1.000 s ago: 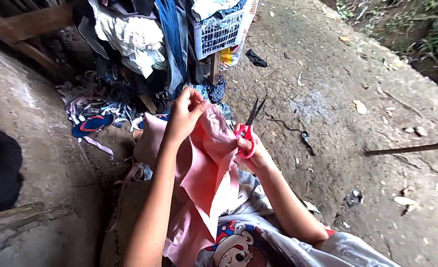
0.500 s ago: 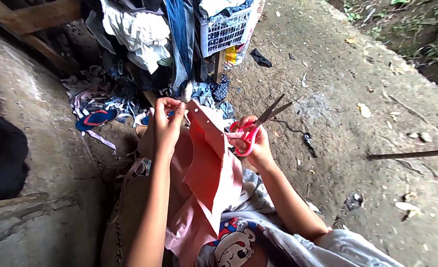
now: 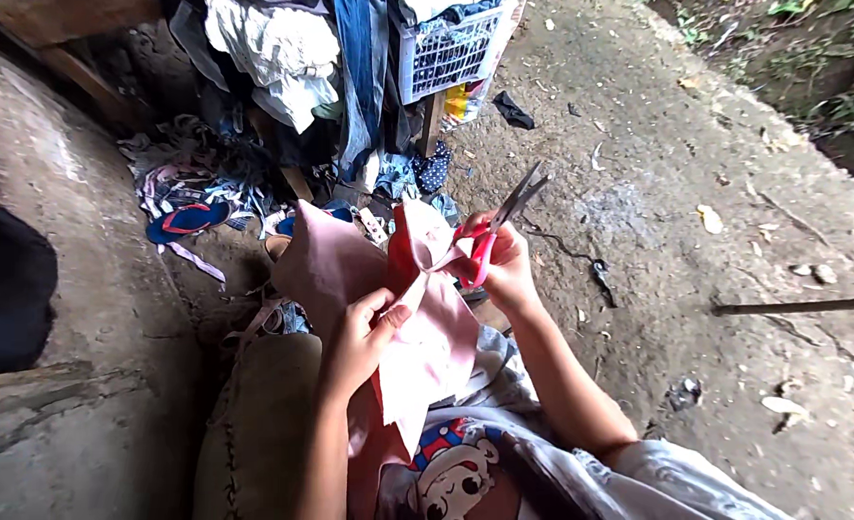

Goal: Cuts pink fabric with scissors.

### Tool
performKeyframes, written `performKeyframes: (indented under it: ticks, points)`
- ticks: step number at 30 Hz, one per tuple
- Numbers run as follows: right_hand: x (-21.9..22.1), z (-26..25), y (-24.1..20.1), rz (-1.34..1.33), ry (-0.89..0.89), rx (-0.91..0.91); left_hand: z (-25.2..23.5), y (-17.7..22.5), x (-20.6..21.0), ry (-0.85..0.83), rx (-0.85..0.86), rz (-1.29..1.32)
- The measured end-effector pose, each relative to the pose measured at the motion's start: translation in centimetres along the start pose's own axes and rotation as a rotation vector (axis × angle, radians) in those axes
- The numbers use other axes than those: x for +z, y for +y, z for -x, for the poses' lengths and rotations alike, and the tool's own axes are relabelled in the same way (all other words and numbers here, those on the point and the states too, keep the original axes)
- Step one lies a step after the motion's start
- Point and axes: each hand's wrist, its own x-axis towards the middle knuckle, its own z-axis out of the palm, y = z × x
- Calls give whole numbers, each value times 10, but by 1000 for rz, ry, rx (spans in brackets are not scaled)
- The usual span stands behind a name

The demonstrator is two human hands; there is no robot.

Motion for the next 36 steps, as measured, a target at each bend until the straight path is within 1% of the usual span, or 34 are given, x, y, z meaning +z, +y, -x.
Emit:
performKeyframes:
  ticks: [2, 5, 8, 10, 12, 14, 16, 18, 19, 22, 24, 26, 28, 30, 31, 32, 33, 34, 36]
  points:
    - [7, -5, -3, 45, -42, -28, 10, -4, -3, 38, -63, 32]
    - [24, -16, -13, 68, -115, -89, 25, -9, -3, 134, -107, 65]
    - [51, -18, -12, 74, -270, -161, 39, -17, -1, 247, -100, 34]
    - [74, -8, -5, 133, -381, -164, 47, -24, -1, 320, -99, -31]
    - [93, 7, 4, 259, -485, -180, 57, -31, -4, 365, -108, -110]
    - [104, 20, 16, 365, -560, -213, 68, -34, -5, 389, -119, -91]
    - [107, 31, 22, 398, -616, -185, 77, -34, -6, 393, -134, 20]
    - [101, 36, 21, 348, -682, -98, 82, -39, -9, 365, -138, 125]
    - [97, 38, 18, 301, -698, -59, 83, -40, -11, 347, -165, 160]
    - [75, 39, 9, 158, -662, 33, 81, -47, -16, 294, -240, 199]
    - [60, 40, 6, 104, -559, 80, 78, -50, -19, 293, -221, 167]
    - [51, 45, 9, 30, -423, 142, 71, -45, -23, 332, -206, 85]
    - [51, 54, 13, -61, -305, 225, 63, -35, -31, 457, -243, 83]
    - [55, 63, 19, -148, -227, 271, 48, -20, -38, 692, -277, 150]
    - [58, 67, 22, -174, -211, 269, 41, -14, -40, 762, -243, 162]
    - [60, 69, 23, -188, -208, 260, 35, -8, -41, 767, -176, 135]
    - [61, 70, 23, -191, -214, 250, 29, -4, -39, 705, -112, 57]
    - [62, 71, 24, -188, -224, 243, 25, -1, -37, 589, -66, -63]
    - [63, 71, 24, -152, -233, 232, 12, -1, -29, 343, -55, -374]
